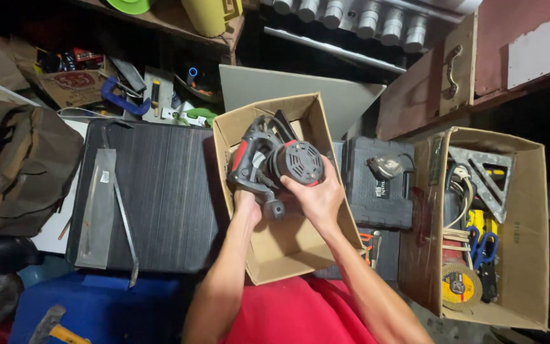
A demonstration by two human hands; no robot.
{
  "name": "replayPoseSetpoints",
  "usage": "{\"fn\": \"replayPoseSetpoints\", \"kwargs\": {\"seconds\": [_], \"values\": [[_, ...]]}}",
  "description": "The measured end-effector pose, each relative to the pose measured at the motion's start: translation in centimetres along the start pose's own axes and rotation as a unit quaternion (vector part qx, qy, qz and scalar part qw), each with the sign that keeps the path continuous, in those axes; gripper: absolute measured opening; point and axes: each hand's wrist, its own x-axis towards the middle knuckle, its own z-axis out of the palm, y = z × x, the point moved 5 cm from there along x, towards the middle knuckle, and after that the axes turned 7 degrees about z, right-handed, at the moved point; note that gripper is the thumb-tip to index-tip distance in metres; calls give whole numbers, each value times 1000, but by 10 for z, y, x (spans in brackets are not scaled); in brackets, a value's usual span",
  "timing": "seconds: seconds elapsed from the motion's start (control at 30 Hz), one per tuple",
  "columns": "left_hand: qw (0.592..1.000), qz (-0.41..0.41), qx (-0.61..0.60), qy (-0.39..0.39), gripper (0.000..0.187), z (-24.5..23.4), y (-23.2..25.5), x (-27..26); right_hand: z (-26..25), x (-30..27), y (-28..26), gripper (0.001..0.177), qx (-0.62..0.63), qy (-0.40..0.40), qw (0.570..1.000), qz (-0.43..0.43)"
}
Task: Organizing various power and hand tools by placing them into cardboard boxes.
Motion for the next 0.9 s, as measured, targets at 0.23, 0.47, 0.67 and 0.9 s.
{"fn": "replayPoseSetpoints", "kwargs": {"seconds": [0.23,0.47,0.67,0.9], "values": [[997,66,18,39,24,-8,5,-3,-2,7,-29,96,-262,1,956,-135],[999,27,-19,20,33,-4,2,-9,16,17,-7,97,-42,-103,989,-102],[1000,-16,21,-10,36,45,22,-16,3,19,-17,96,-54,-14,992,-114],[983,43,179,-13,38,40,9,23,12,33,2,97,-63,38,993,-88]]}}
